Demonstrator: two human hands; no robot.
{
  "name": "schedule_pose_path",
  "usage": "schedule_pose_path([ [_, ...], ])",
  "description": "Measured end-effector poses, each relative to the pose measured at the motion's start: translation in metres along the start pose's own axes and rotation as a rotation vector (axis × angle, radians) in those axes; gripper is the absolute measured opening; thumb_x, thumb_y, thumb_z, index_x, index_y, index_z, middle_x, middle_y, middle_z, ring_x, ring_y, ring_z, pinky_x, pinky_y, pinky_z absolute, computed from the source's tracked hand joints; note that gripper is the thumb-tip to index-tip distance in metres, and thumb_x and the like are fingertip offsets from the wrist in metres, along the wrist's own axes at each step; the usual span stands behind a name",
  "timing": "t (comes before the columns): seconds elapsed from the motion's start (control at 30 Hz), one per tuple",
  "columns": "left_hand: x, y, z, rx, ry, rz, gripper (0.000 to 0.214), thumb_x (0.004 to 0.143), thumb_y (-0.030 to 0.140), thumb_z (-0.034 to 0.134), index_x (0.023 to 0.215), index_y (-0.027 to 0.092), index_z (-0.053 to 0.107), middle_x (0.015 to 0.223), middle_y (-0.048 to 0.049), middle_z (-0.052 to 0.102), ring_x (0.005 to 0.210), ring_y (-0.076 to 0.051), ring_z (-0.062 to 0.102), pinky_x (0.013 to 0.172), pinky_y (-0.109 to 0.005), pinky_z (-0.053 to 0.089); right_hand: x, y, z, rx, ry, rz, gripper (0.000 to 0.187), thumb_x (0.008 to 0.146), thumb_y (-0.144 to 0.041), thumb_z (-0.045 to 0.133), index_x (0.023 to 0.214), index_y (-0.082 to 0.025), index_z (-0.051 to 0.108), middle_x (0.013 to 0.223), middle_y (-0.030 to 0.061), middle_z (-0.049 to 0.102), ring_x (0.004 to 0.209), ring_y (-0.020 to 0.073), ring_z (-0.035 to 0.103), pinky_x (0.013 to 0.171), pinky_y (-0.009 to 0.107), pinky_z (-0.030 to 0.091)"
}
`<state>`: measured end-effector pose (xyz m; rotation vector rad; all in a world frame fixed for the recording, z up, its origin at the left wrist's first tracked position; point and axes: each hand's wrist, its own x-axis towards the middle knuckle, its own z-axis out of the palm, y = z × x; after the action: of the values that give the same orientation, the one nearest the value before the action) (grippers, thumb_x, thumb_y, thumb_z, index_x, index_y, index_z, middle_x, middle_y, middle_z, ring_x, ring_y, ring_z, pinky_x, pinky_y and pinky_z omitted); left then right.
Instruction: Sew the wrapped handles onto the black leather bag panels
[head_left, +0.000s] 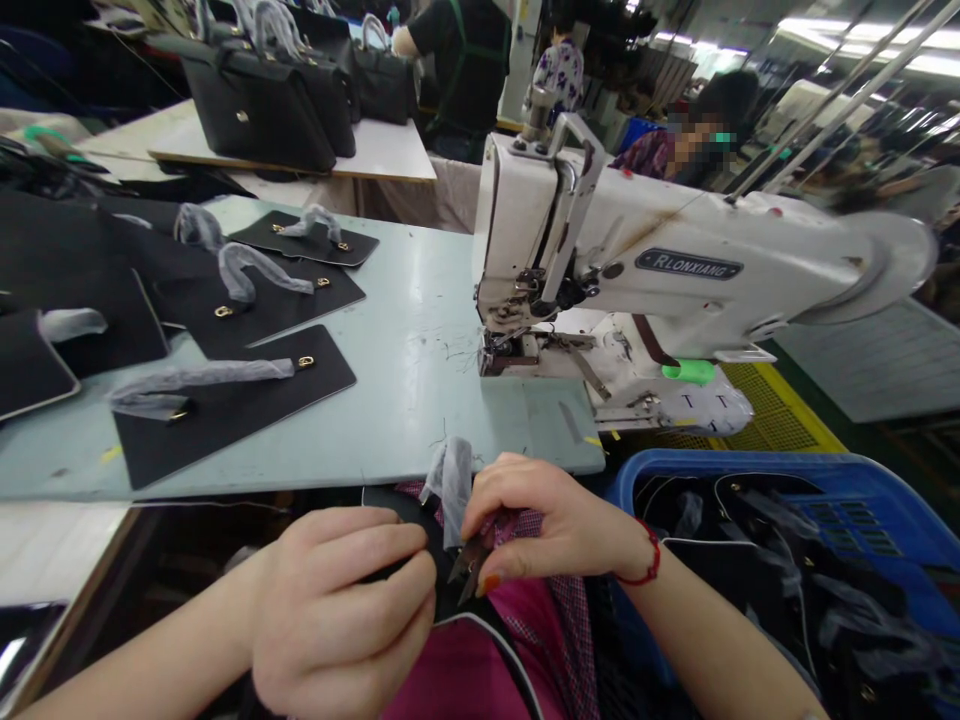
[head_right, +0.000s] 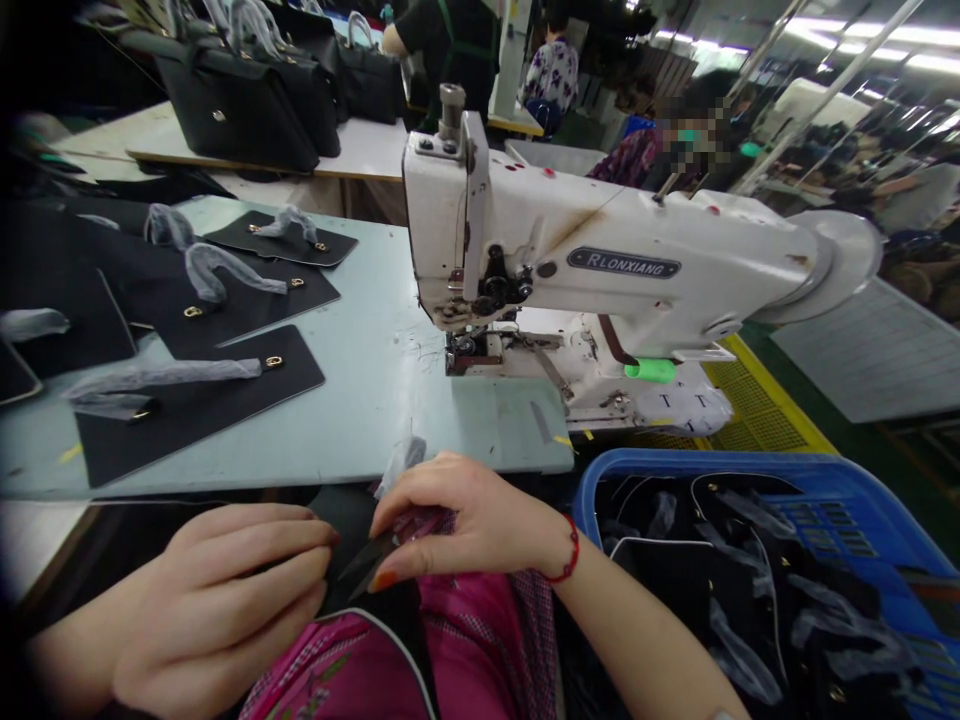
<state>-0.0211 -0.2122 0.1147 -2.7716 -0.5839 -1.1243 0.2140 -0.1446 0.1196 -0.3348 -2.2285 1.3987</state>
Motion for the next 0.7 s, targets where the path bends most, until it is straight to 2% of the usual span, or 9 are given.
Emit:
schedule_pose_path([
  [0.13, -0.003, 0.000, 0.002, -0.021, 0.010, -0.002, 0.022, 0.084, 0.010, 0.046, 0.080, 0.020, 0.065, 0.079, 0.0000, 0.074, 0.084, -0.020, 0.068, 0.073, -0.036, 0.058, 0.000, 0.003, 0.006, 0.080, -0.011, 0.026, 0.028, 0.085, -0.042, 0.069, 0.093, -0.016, 0.066, 0.085, 0.0030, 0.067, 0.080, 0.0128, 0.059, 0.080, 0.027, 0.044],
  [0.23, -0.005, -0.002, 0.005, -0.040, 0.014, -0.019, 0.021, 0.084, 0.010, 0.046, 0.080, 0.020, 0.063, 0.078, -0.0007, 0.073, 0.082, -0.020, 0.068, 0.073, -0.036, 0.057, -0.002, 0.004, 0.015, 0.307, 0.026, 0.094, 0.030, 0.081, -0.043, 0.074, 0.090, -0.015, 0.066, 0.081, 0.0023, 0.063, 0.075, 0.0123, 0.057, 0.075, 0.026, 0.044],
  [0.3, -0.007, -0.003, 0.006, -0.047, 0.019, -0.038, 0.021, 0.084, 0.010, 0.045, 0.081, 0.021, 0.063, 0.078, -0.0005, 0.073, 0.082, -0.019, 0.068, 0.072, -0.034, 0.057, -0.004, 0.004, 0.019, 0.495, 0.055, 0.147, 0.039, 0.079, -0.050, 0.073, 0.090, -0.014, 0.066, 0.080, 0.0019, 0.060, 0.072, 0.0117, 0.054, 0.068, 0.024, 0.043],
  [0.37, -0.008, -0.004, 0.007, -0.048, 0.023, -0.051, 0.021, 0.085, 0.009, 0.045, 0.082, 0.021, 0.062, 0.077, -0.0007, 0.072, 0.081, -0.018, 0.067, 0.072, -0.034, 0.057, -0.005, 0.001, 0.021, 0.571, 0.092, 0.200, 0.047, 0.077, -0.057, 0.071, 0.094, -0.013, 0.066, 0.081, 0.0013, 0.055, 0.069, 0.0104, 0.050, 0.062, 0.022, 0.040],
  [0.43, -0.009, -0.006, 0.008, -0.044, 0.017, -0.063, 0.020, 0.085, 0.008, 0.046, 0.083, 0.020, 0.061, 0.077, -0.0011, 0.072, 0.080, -0.018, 0.067, 0.071, -0.033, 0.056, -0.004, -0.006, 0.020, 0.454, 0.124, 0.238, 0.047, 0.077, -0.055, 0.072, 0.099, -0.013, 0.068, 0.082, 0.0015, 0.053, 0.070, 0.0103, 0.049, 0.060, 0.021, 0.038],
  [0.57, -0.010, -0.012, 0.011, -0.027, 0.011, -0.037, 0.018, 0.086, 0.008, 0.046, 0.086, 0.018, 0.062, 0.077, -0.0027, 0.070, 0.076, -0.017, 0.065, 0.066, -0.031, 0.054, -0.004, -0.022, 0.019, 0.064, 0.124, 0.251, 0.028, 0.086, -0.036, 0.070, 0.104, -0.014, 0.072, 0.087, 0.0041, 0.058, 0.080, 0.0125, 0.053, 0.070, 0.023, 0.042],
  [0.7, -0.010, -0.017, 0.015, -0.008, 0.002, -0.033, 0.016, 0.087, 0.008, 0.048, 0.088, 0.016, 0.062, 0.079, -0.0038, 0.069, 0.075, -0.017, 0.064, 0.064, -0.029, 0.052, -0.005, -0.027, 0.026, -0.037, 0.178, 0.239, 0.012, 0.090, -0.024, 0.064, 0.088, -0.014, 0.071, 0.080, 0.0021, 0.057, 0.073, 0.0106, 0.052, 0.066, 0.022, 0.040],
])
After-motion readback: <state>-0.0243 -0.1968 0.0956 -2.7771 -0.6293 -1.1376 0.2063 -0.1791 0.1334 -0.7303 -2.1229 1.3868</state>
